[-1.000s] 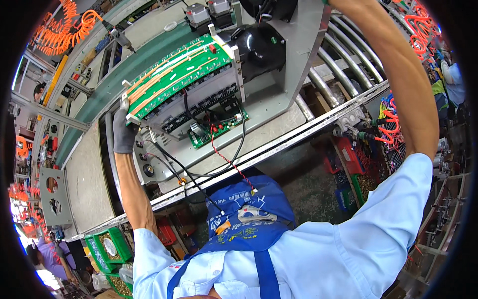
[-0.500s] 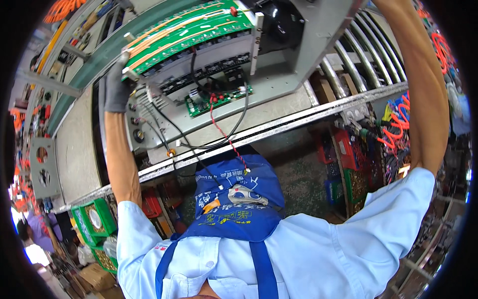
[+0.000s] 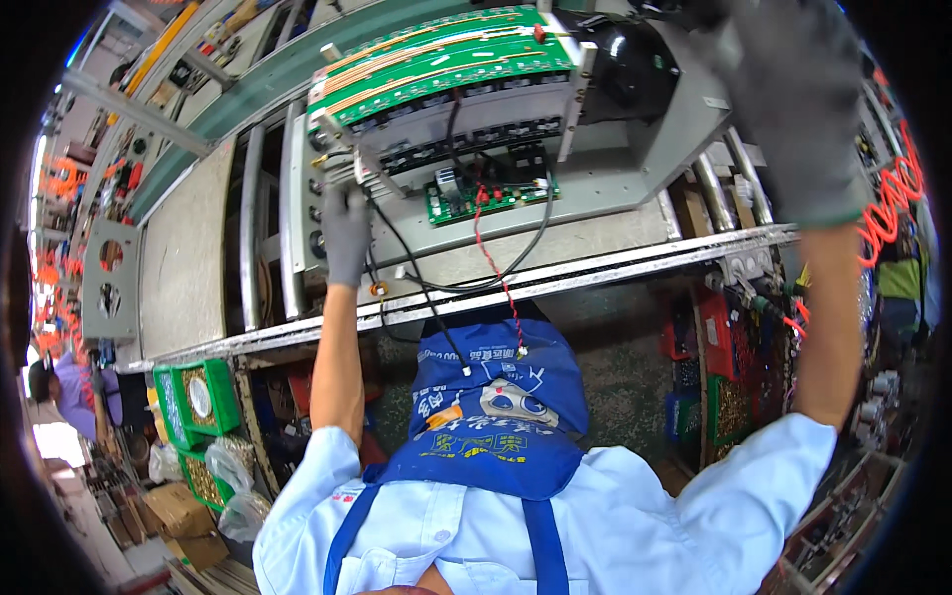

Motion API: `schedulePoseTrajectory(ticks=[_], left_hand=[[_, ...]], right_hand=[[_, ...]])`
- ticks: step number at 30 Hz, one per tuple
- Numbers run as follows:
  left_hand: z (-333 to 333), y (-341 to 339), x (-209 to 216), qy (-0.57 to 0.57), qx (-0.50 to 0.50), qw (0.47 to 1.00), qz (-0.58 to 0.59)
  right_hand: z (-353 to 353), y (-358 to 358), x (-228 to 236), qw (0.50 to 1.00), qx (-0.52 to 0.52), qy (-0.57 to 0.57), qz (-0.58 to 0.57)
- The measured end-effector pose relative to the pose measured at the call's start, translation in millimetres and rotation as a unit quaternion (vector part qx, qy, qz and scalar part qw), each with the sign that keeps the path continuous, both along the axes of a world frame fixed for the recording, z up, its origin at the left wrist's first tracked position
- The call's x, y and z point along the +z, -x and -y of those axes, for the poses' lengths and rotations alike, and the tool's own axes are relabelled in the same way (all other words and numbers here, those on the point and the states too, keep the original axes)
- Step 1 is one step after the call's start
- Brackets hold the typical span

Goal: Assembling and wiring electronic components into an inverter unit housing on an assembly line.

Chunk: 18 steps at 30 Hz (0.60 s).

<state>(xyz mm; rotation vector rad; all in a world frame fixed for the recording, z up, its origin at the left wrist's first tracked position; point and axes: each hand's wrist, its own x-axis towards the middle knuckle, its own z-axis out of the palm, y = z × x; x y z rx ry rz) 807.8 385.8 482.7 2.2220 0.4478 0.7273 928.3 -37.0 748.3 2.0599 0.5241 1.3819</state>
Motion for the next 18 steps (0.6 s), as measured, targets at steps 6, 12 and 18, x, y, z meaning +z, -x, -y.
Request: schedulePoseTrajectory(ticks=[6,12,18], left_hand=[[62.7,-23.1,-16.2,-0.094,0.043,0.993,-0.05],[67.1,-30.0,-29.1,-0.134,0.053,0.985,-0.098],[66.1,-52.9,-25.0,-0.112,0.056,0.969,-0.211]], right_hand=[[-14.2,77.4,-207.0,0.824,0.29,-0.336,-0.353],[-33.9,4.4,-301.7,0.775,0.134,-0.434,-0.441],[-60.7,-46.0,-297.8,0.776,0.009,-0.374,-0.508]])
